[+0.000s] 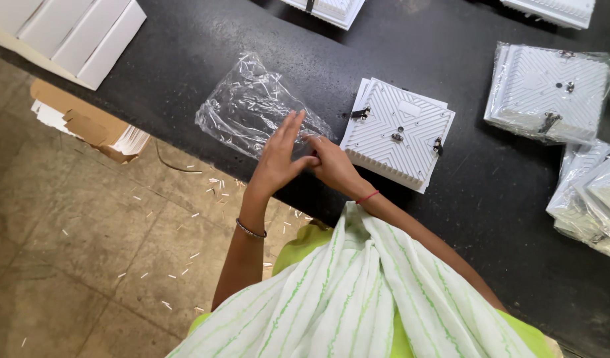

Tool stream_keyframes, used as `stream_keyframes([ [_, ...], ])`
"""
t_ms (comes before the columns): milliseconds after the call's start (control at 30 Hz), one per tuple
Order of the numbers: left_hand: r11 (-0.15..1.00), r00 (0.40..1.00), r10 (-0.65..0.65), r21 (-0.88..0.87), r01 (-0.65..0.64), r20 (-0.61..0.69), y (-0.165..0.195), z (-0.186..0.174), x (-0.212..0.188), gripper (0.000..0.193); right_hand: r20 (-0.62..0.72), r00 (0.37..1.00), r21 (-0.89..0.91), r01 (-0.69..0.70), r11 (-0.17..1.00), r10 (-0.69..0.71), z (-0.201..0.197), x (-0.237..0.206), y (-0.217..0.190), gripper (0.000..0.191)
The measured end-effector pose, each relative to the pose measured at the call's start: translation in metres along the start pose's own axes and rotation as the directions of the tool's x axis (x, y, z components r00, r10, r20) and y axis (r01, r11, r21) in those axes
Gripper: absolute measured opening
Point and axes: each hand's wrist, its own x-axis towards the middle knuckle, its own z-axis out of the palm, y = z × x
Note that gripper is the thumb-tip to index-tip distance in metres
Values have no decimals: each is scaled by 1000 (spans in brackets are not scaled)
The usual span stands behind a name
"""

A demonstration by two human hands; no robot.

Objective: The person wraps square LED panel light fixtures in clear plastic film at a workbench, folding the film over each panel and pressing it closed, then sets the wrapped panel aside. They occasionally reach down to adjust a white sack on the floor and continue wrapping the next panel.

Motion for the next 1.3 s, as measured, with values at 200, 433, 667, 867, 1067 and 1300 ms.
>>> stream_keyframes([
  [200,990,991,32,139,-14,-130,-6,8,-19,69,31,998,-10,-47,999,47,32,-6,11,25],
  [433,990,941,-11,127,57,-338,8,13,-13,34,-7,995,193,99,976,-100,31,-14,12,56],
  [667,982,765,-154,-183,48,-625,27,-23,15,12,150,988,-70,-17,997,28,-12,-46,-13,44],
  [867,1000,845,-14,-19,4,-534,46,-14,23,12,-349,872,164,-305,938,344,-99,-88,-2,37],
  [1067,959,864,204,272,-81,-460,41,-4,34,17,-632,721,-116,-451,885,284,-171,-109,63,74],
  [1300,915,869,239,401,-52,-433,46,-9,46,25,-325,636,464,-538,704,700,-174,-125,138,56],
])
